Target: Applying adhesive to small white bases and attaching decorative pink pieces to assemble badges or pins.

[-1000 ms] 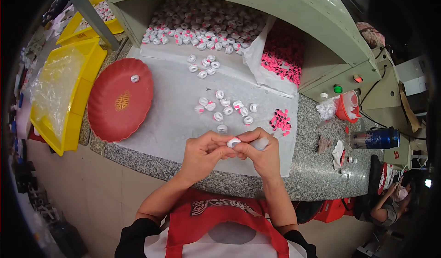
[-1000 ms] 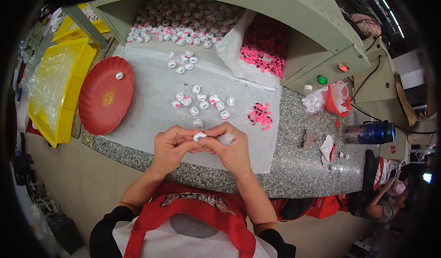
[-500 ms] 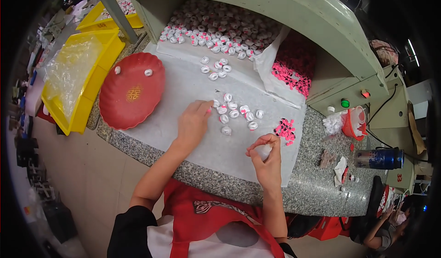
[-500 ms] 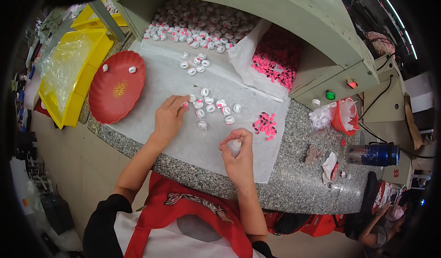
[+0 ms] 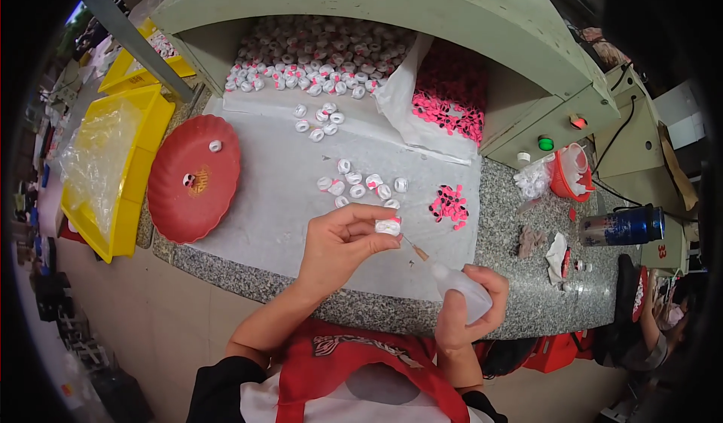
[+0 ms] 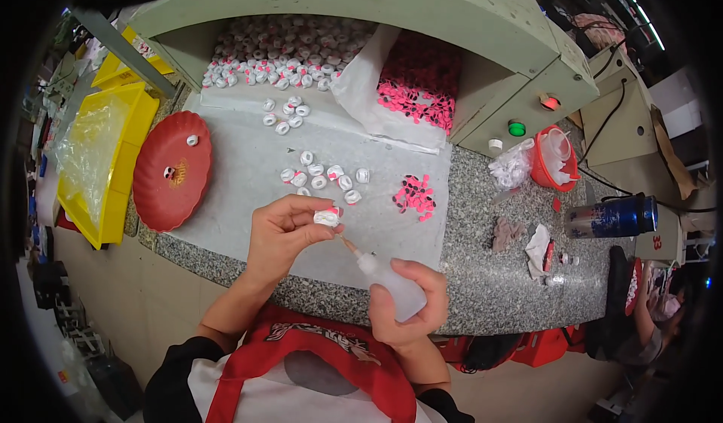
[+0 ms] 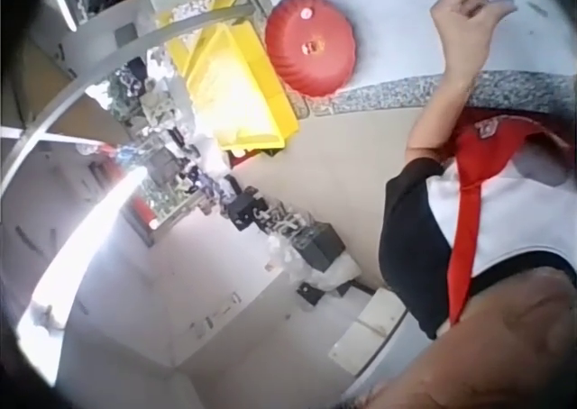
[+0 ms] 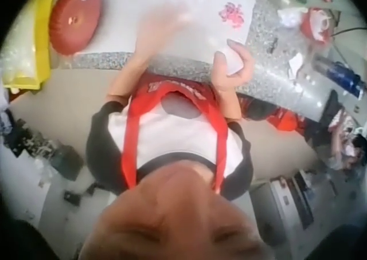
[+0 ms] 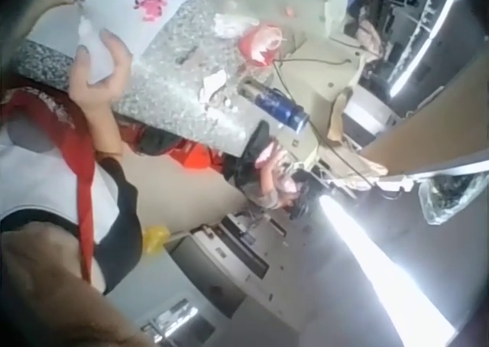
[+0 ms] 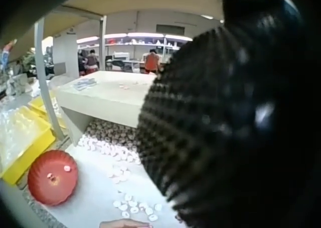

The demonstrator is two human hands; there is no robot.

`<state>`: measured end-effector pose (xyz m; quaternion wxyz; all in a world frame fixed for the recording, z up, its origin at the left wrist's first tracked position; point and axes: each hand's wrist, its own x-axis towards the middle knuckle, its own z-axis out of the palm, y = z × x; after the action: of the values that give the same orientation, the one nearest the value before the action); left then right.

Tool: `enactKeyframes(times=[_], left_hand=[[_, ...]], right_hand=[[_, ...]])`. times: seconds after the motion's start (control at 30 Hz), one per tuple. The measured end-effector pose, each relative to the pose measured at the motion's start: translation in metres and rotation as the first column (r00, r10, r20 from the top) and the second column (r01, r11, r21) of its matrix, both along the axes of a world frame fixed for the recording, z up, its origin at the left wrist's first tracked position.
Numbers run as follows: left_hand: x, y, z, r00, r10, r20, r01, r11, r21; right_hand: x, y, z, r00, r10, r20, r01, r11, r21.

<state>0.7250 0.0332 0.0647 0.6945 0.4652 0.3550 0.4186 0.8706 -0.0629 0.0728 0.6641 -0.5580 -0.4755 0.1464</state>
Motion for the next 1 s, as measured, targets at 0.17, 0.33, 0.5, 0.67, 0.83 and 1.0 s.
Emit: enactKeyframes(times=[0.17,0.33,0.5,0.67,0.83,1.0], left_hand=[[0.003,-0.004,-0.003,0.995,0.061,-0.085,-0.032,0.951,0.309],[0.009,-0.01,-0.004,0.962,0.215,-0.168,-0.115,0.878,0.464],[0.012,-0.012,-0.004,0.956,0.256,-0.14,-0.161,0.862,0.481],[0.014,-0.013,-0.002,0.959,0.254,-0.129,-0.163,0.861,0.481],[0.012,-0.014,-0.002,0.967,0.21,-0.145,-0.117,0.868,0.482],[0.014,-0.014,-0.002,0.959,0.258,-0.116,-0.175,0.863,0.473]], right_hand=[[0.0,0.0,0.007,0.971,0.106,0.212,-0.103,0.994,-0.021],[0.004,0.011,0.005,0.951,0.051,0.304,-0.079,0.994,0.08],[0.007,0.012,0.006,0.948,0.073,0.311,-0.1,0.992,0.073],[0.008,0.013,0.004,0.953,0.072,0.295,-0.112,0.986,0.121],[0.006,0.013,0.002,0.946,0.064,0.318,-0.096,0.992,0.085],[0.005,0.013,0.001,0.954,0.066,0.291,-0.093,0.993,0.078]])
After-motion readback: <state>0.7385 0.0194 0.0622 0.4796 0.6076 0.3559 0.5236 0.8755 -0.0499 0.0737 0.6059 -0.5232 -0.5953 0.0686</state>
